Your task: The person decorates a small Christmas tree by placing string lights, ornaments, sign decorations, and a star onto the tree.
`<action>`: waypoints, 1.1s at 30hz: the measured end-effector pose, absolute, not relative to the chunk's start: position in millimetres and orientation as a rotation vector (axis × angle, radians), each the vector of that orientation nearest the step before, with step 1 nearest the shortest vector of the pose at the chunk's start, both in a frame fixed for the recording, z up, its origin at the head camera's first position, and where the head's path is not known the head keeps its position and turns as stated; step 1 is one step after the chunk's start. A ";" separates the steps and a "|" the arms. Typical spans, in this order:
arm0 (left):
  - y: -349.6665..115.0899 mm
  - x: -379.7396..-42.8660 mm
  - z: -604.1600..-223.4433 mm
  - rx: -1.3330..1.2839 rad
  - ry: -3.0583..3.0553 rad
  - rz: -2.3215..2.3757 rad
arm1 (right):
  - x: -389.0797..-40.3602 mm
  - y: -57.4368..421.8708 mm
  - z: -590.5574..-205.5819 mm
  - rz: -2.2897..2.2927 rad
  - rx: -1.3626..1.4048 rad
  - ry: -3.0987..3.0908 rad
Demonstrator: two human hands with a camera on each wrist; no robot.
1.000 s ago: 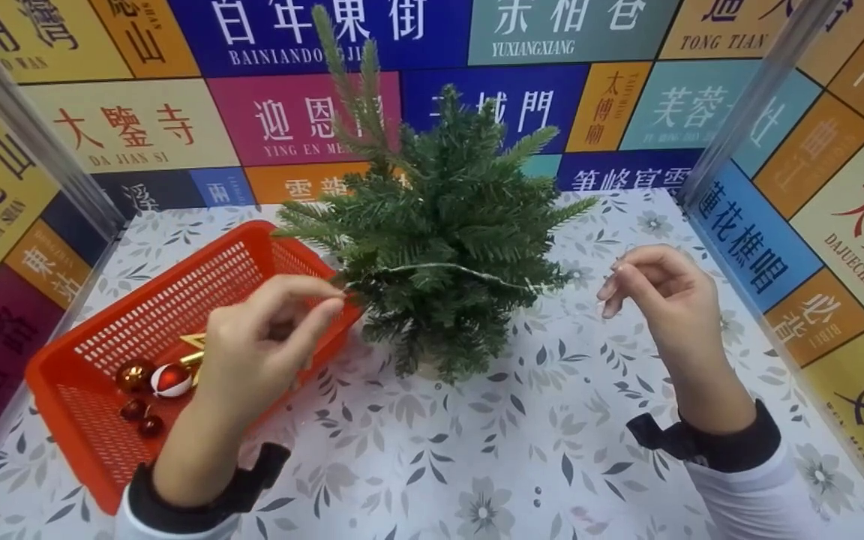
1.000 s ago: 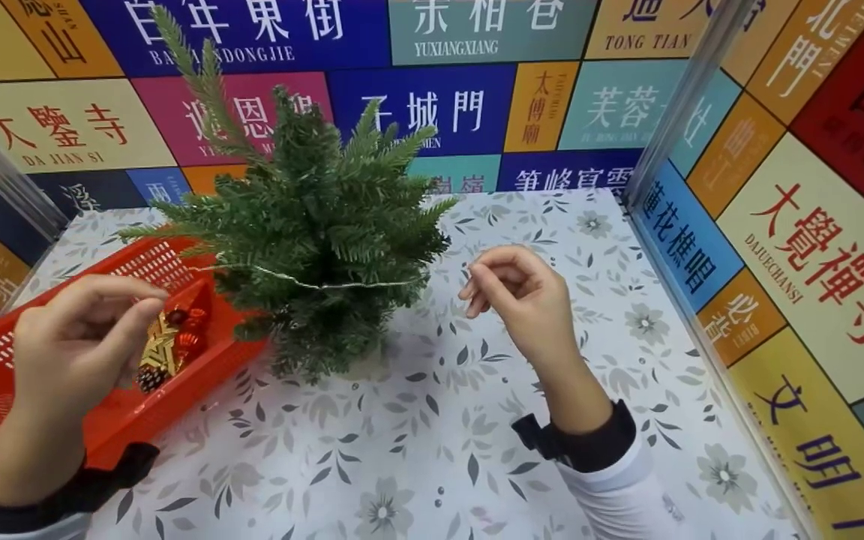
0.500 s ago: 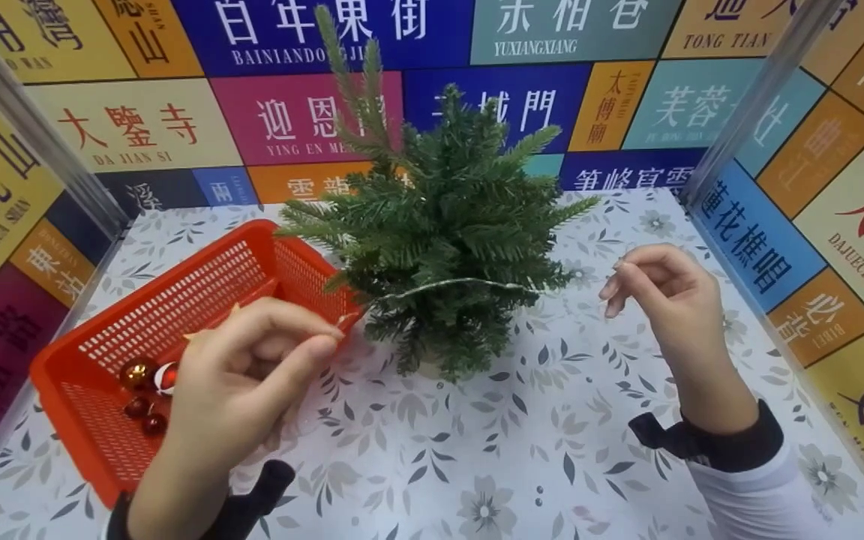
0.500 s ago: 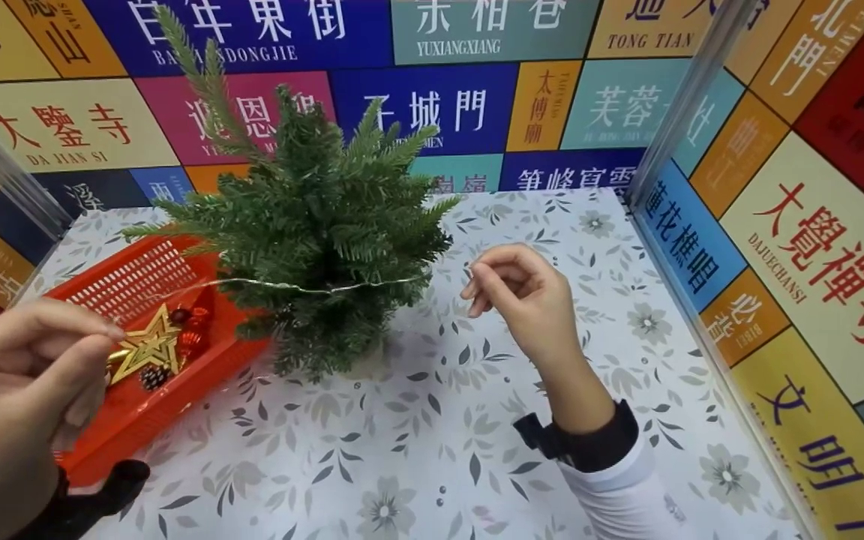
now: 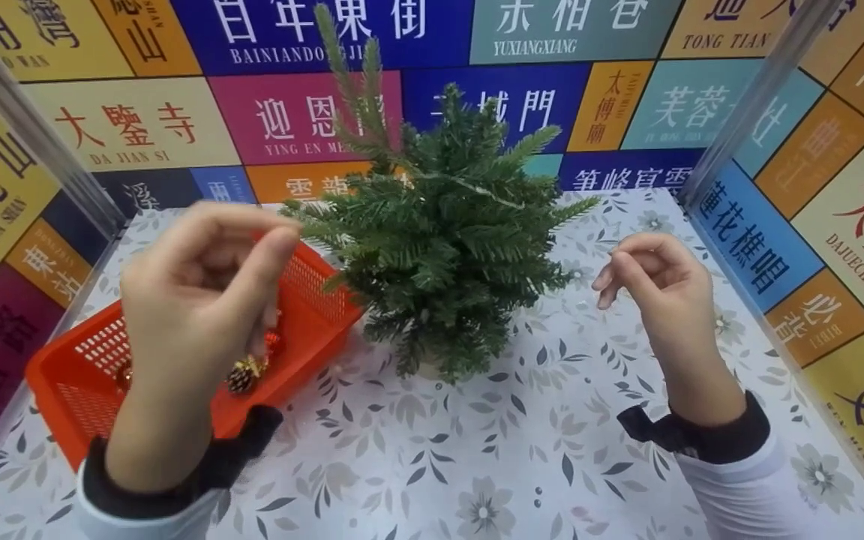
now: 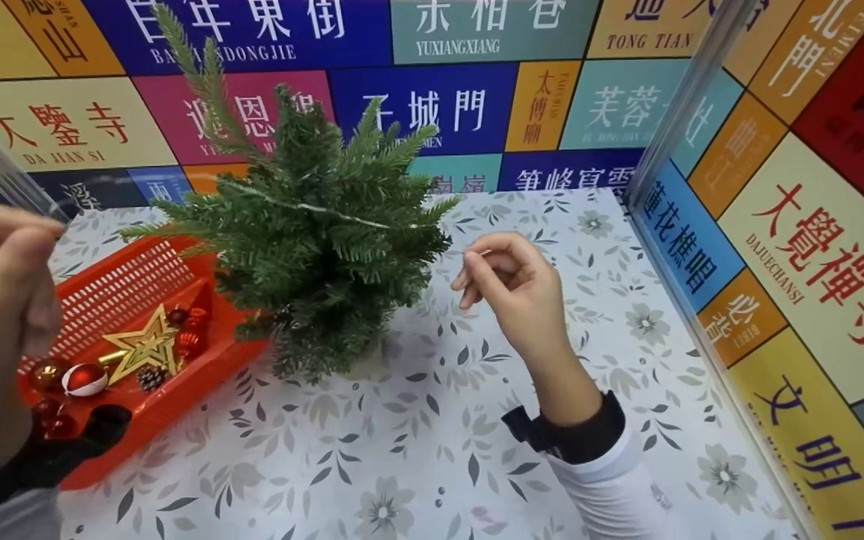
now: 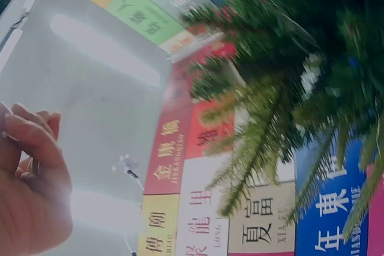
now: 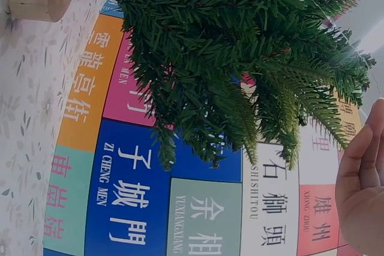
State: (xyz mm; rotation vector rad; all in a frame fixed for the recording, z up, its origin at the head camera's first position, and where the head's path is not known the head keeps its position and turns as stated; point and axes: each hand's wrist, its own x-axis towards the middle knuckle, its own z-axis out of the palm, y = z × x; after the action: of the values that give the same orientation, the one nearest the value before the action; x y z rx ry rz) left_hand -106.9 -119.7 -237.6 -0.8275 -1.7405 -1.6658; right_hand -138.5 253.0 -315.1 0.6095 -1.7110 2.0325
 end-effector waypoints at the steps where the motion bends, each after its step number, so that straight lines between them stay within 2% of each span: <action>1: -117.6 -113.6 -231.3 -0.791 -1.760 -1.600 | -139.4 251.2 -313.7 2.030 0.605 -1.713; 7: -114.5 -144.2 -198.2 -0.578 -1.991 -1.443 | -143.5 240.4 -303.2 1.975 0.466 -1.791; 17: -116.2 -188.5 -158.4 -0.404 -2.251 -1.379 | -154.9 227.7 -286.6 1.961 0.352 -1.794; 26: -112.9 -239.8 -141.4 -0.263 -2.330 -1.356 | -161.8 222.4 -286.7 1.844 0.373 -1.806; 33: -101.8 -257.4 -132.8 -0.174 -2.406 -1.337 | -163.6 218.4 -289.7 1.670 0.393 -1.841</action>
State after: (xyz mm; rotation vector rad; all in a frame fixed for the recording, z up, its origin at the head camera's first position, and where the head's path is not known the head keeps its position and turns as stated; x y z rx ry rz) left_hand -257.4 -101.8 -132.8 -0.1742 -2.4055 -1.3375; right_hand -163.6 218.4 -289.7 0.3928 -1.8408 1.6700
